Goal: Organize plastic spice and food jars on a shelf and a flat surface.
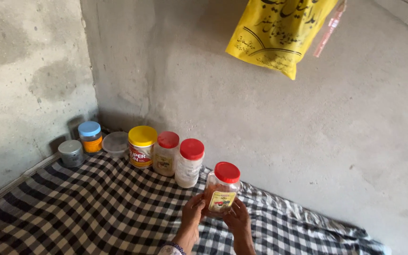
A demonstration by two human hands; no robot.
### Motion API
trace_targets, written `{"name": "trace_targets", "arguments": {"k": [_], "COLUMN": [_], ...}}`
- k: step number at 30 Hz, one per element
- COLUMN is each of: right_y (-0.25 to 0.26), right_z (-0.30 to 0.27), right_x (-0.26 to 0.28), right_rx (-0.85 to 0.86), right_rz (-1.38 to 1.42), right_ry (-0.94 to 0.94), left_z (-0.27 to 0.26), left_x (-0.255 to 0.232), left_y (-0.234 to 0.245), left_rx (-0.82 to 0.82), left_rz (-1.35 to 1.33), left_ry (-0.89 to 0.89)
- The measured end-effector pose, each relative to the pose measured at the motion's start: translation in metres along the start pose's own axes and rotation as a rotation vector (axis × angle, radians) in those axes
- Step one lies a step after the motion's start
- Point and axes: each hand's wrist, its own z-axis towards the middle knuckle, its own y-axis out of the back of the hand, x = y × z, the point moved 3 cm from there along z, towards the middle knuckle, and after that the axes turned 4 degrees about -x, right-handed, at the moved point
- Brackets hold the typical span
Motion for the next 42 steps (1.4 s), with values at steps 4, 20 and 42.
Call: {"name": "trace_targets", "arguments": {"k": [4,20,42], "right_y": [-0.005,-0.020,-0.043], "right_z": [0.019,0.057,0.021], "right_x": [-0.004,-0.048,-0.018], "right_rx": [-0.039,-0.176,-0.183], "right_rz": [-0.047,-0.335,-0.685], "right_ry": [-0.016,0.349,0.556], "left_z": [0.052,0.079,0.007], "left_x": [0.019,0.033,0.012], "left_y": [-0.001,0.002,-0.011], "left_rx": [0.050,0.028,-0.197], "left_rz": [-0.086,0.012,0.726], "left_ry": [-0.116,-0.553,-1.131]}}
